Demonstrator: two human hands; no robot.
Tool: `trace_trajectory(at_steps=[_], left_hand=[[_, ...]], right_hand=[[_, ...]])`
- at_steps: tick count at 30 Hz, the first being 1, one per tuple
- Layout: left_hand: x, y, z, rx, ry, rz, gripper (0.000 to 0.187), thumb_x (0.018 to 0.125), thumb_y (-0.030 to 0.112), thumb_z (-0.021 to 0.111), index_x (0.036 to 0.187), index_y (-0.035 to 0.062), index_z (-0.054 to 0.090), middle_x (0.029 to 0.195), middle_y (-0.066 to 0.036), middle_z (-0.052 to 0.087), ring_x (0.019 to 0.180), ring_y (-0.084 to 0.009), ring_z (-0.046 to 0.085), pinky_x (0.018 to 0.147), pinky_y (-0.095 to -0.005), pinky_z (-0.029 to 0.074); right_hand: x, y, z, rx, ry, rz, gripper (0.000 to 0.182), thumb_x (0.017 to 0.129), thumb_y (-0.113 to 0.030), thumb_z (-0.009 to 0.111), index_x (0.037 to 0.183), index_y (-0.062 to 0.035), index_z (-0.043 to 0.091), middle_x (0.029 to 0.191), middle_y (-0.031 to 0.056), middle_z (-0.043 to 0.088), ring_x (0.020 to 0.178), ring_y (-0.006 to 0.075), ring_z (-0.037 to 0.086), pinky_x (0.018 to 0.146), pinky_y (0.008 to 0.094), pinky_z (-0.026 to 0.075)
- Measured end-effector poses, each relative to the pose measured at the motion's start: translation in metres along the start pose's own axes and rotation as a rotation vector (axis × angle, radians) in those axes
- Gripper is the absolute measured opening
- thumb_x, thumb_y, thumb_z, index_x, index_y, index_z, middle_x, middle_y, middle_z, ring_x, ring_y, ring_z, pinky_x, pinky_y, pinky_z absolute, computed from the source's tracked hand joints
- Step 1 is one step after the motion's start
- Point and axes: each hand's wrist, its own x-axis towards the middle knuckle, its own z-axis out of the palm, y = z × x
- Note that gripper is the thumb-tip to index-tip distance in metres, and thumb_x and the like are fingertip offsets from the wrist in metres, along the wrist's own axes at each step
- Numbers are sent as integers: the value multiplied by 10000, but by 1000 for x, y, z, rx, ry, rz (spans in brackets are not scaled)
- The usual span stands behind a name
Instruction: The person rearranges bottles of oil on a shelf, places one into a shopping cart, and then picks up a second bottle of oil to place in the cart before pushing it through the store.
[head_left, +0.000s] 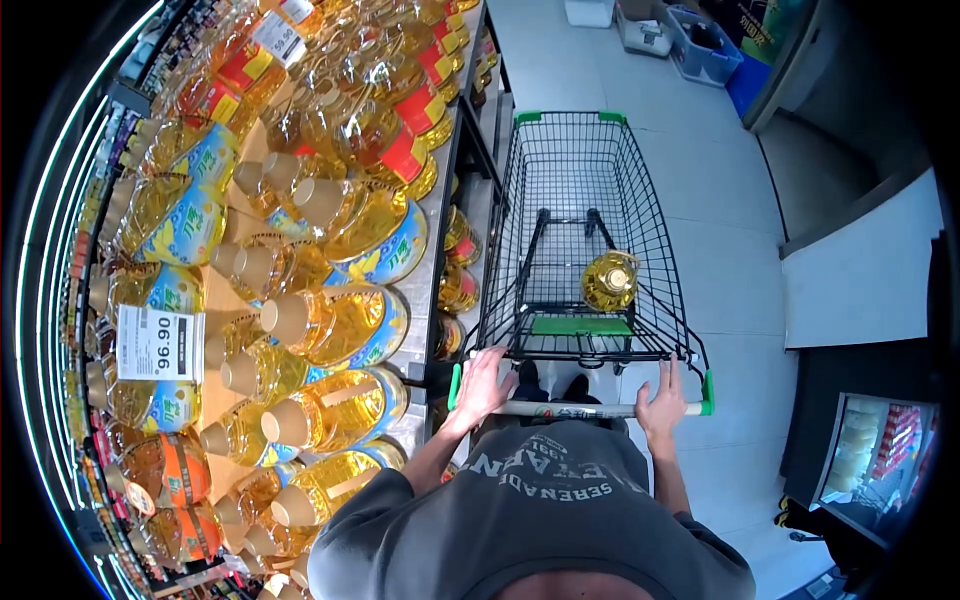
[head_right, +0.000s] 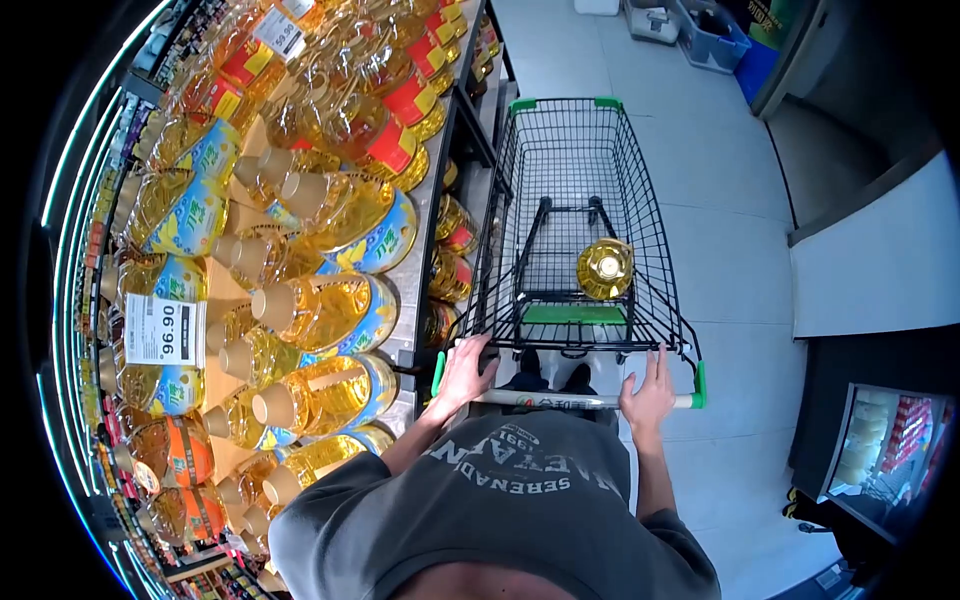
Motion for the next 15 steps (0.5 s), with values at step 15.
trace_trajectory(at_steps=[15], left_hand=[[91, 9, 10, 130, 5, -119, 572, 839, 386, 620, 1287, 41, 532, 1362, -140, 509, 1377, -297, 321, 1110, -535, 272]], right_hand=[[100, 18, 15, -115, -196, 12, 670, 731, -301, 589, 1334, -40, 462, 1436, 206, 431, 828, 392, 667, 748, 488, 532]])
